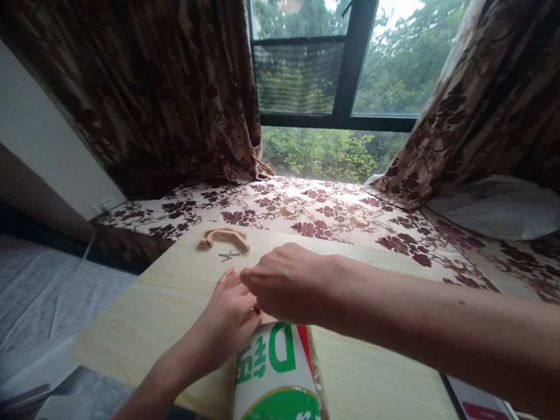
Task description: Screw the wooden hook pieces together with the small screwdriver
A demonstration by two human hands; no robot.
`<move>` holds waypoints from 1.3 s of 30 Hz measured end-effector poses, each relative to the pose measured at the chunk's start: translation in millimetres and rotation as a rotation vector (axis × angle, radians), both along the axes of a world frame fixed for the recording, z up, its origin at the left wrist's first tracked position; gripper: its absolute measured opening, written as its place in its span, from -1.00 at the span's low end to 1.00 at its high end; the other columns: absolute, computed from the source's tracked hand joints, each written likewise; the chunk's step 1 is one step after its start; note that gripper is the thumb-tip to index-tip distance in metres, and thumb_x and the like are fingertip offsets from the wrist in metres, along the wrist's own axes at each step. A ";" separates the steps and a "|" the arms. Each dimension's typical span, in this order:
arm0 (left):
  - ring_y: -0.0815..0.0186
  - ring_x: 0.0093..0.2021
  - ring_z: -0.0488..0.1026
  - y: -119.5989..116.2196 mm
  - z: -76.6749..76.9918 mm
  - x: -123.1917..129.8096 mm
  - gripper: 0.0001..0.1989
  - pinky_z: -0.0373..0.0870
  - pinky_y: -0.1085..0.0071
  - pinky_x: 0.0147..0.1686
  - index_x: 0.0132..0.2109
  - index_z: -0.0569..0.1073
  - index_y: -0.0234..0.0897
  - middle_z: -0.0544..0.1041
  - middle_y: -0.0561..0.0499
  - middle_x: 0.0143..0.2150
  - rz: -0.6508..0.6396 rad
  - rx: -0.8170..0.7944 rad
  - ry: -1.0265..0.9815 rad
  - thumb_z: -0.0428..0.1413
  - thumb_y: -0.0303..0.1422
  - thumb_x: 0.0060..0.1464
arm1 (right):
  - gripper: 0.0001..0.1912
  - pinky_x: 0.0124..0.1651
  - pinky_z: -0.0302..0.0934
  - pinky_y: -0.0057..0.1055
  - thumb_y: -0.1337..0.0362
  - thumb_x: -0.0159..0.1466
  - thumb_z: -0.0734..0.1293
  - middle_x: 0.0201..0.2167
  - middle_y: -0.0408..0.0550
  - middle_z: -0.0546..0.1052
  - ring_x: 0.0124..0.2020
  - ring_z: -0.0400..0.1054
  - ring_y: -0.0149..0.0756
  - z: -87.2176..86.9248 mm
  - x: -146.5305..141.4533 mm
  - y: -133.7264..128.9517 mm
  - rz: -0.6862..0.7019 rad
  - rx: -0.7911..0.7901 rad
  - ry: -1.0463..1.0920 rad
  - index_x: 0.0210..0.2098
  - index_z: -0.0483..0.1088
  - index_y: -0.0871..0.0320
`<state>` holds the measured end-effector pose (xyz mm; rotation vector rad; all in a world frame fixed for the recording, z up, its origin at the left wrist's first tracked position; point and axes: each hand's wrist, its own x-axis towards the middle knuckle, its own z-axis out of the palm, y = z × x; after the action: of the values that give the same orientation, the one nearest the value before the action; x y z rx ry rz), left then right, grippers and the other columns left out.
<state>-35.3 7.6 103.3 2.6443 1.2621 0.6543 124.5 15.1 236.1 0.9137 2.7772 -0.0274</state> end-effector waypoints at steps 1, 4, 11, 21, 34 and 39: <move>0.13 0.05 0.30 -0.2 -0.2 0.0 -0.81 -0.02 -0.15 0.19 -0.44 0.46 -0.24 0.52 0.01 -0.18 0.003 0.003 0.000 0.04 -0.56 0.03 | -0.88 -0.56 -0.13 -0.40 0.45 0.23 0.24 -0.48 -0.06 0.49 -0.54 0.22 -0.41 1.3 -0.5 -0.2 0.017 0.008 0.007 -0.28 0.41 0.25; 0.13 0.06 0.29 -0.7 0.0 -0.1 -0.80 -0.03 -0.12 0.20 -0.46 0.44 -0.25 0.52 0.00 -0.16 0.007 0.007 0.001 0.02 -0.55 0.06 | -0.84 -0.54 -0.10 -0.41 0.50 0.22 0.23 -0.43 -0.05 0.50 -0.49 0.26 -0.39 3.5 -2.8 1.4 0.088 0.030 0.018 -0.30 0.44 0.25; 0.12 0.05 0.29 -1.4 5.0 -0.2 -0.84 -0.02 -0.13 0.19 -0.44 0.47 -0.24 0.52 0.00 -0.16 0.013 -0.009 -0.010 0.08 -0.56 0.00 | -0.87 -0.56 -0.13 -0.41 0.46 0.23 0.23 -0.52 -0.06 0.48 -0.58 0.19 -0.44 1.8 -9.2 3.8 0.033 0.010 -0.025 -0.37 0.42 0.26; 0.10 0.04 0.33 -1.3 6.4 0.5 -0.82 0.01 -0.14 0.19 -0.37 0.51 -0.20 0.54 -0.04 -0.19 0.002 -0.024 0.011 0.06 -0.53 0.04 | -0.85 -0.56 -0.08 -0.43 0.51 0.22 0.23 -0.43 -0.03 0.49 -0.52 0.23 -0.43 4.6 -12.9 0.5 0.128 0.022 -0.018 -0.35 0.45 0.27; 0.08 0.00 0.34 1.2 4.5 -0.4 -0.86 0.06 -0.13 0.16 -0.38 0.52 -0.23 0.54 -0.05 -0.20 0.007 -0.016 0.004 0.09 -0.52 0.02 | -0.84 -0.58 -0.12 -0.43 0.48 0.21 0.25 -0.40 0.00 0.52 -0.52 0.26 -0.43 10.0 -19.9 -0.9 0.033 -0.009 -0.064 -0.28 0.46 0.27; 0.10 0.05 0.31 1.8 3.0 -1.1 -0.83 0.02 -0.10 0.19 -0.35 0.53 -0.18 0.54 -0.01 -0.14 -0.007 0.003 -0.014 0.09 -0.53 0.02 | -0.88 -0.58 -0.08 -0.44 0.43 0.22 0.26 -0.50 -0.02 0.49 -0.56 0.23 -0.43 3.8 -21.2 4.1 0.017 -0.009 -0.068 -0.32 0.44 0.29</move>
<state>-36.4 9.4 106.3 2.6410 1.2481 0.6734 103.3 19.2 239.9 0.8720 2.7202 -0.0057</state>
